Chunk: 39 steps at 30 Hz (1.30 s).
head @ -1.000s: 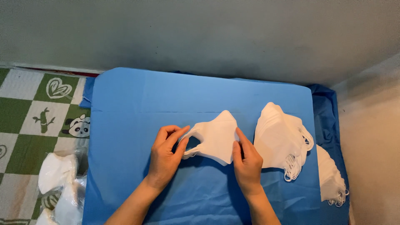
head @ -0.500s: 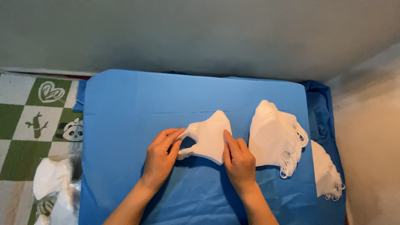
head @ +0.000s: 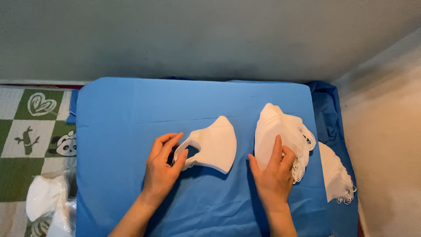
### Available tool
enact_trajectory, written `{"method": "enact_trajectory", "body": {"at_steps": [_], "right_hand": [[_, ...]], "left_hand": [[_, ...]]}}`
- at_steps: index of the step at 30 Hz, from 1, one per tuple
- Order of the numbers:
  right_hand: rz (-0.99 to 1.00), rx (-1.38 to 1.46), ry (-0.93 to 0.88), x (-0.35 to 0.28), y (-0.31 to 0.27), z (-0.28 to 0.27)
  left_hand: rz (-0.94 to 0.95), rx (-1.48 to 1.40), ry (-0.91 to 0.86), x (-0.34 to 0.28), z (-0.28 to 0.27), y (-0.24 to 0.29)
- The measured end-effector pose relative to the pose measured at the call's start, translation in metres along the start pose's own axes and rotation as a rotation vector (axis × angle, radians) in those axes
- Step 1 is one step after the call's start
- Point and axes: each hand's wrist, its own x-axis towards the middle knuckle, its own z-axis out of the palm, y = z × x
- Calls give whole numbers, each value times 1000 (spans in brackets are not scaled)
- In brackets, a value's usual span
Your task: Sorting and packaging white face masks into a plastic bag.
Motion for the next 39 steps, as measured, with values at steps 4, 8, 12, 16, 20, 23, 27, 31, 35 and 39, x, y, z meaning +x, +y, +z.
{"method": "enact_trajectory", "body": {"at_steps": [4,8,12,16,20,23,27,31,35,39], "right_hand": [[-12,34,28,-3,3,2],[60,247,-90,-4,12,0],[148,447,-167,-4,18,-5],[210,534,-212,-1,23,-12],[201,546,-114,2,23,-39],[152,437,-28,6,17,-73],[136,412,-23,-2,-3,-118],[111,806,-147,-24,-5,-103],[241,1067,-204,-9,-46,-78],[314,1321,-190,4,-65,-47]], "left_hand": [[-10,80,-16,0,1,-7],[-18,5,12,-1,-1,0],[6,34,10,-1,-2,-1],[-2,74,-30,-1,0,-8],[12,18,8,-1,-2,-1],[45,-3,18,-1,-2,2],[168,-2,19,-3,-2,-8],[261,-87,16,-3,-17,14],[296,-398,-173,-5,-23,10],[195,-455,-158,-9,-17,-4]]}}
